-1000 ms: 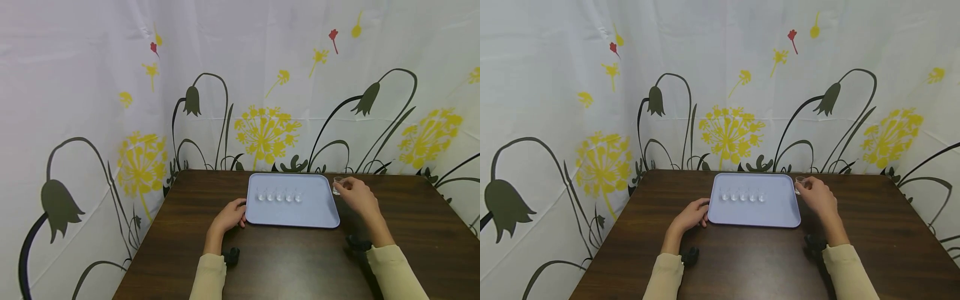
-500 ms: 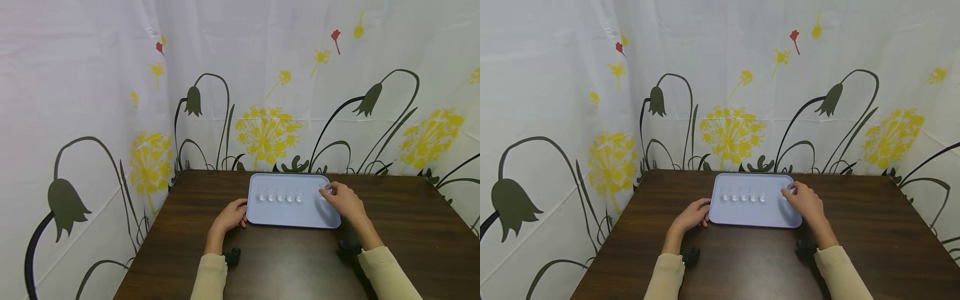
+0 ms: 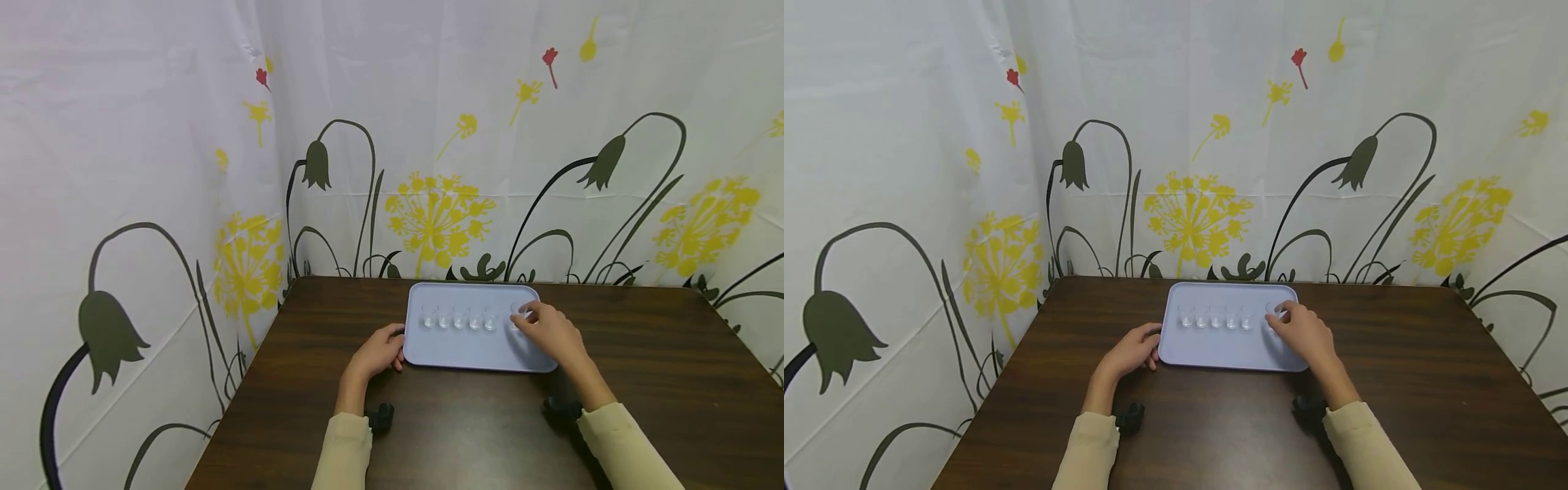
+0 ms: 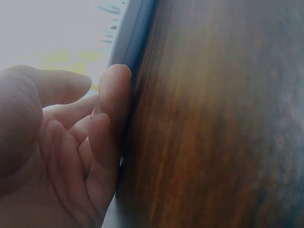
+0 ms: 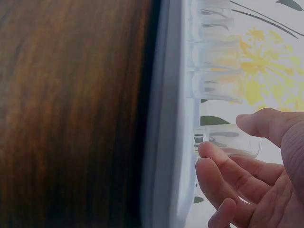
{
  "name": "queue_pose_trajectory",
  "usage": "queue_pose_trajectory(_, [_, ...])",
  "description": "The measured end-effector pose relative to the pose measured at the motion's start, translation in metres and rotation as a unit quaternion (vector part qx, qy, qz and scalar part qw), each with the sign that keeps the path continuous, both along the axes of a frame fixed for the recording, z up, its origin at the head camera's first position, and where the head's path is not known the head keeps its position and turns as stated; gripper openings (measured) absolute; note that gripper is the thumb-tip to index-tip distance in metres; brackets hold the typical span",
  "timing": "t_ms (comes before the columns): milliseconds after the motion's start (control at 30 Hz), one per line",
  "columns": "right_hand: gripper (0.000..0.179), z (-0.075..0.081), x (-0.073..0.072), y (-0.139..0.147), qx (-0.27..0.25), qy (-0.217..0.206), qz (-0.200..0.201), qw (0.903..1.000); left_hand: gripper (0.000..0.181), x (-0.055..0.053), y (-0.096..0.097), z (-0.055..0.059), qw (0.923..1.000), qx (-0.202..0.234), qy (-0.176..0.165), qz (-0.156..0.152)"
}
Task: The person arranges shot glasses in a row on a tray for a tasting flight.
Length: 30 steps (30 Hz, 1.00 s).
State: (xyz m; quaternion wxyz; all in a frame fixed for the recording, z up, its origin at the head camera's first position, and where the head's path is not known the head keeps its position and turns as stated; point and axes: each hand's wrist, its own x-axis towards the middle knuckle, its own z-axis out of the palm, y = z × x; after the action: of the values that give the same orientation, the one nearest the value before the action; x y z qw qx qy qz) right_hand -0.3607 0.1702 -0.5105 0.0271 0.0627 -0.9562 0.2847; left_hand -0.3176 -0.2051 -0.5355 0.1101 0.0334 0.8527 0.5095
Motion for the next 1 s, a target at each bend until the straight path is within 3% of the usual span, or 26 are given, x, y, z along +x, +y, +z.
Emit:
queue_pose_trajectory(467, [0.052, -0.008, -0.004, -0.005, -0.002, -0.016, -0.002, 0.9999, 0.049, -0.001, 0.001, 0.001, 0.9999, 0.004, 0.010, -0.003])
queue_pose_trajectory(1000, [0.049, -0.012, -0.003, -0.007, -0.009, -0.020, 0.008, 0.9997, 0.048, -0.001, 0.000, -0.005, 0.9998, 0.009, 0.020, -0.004])
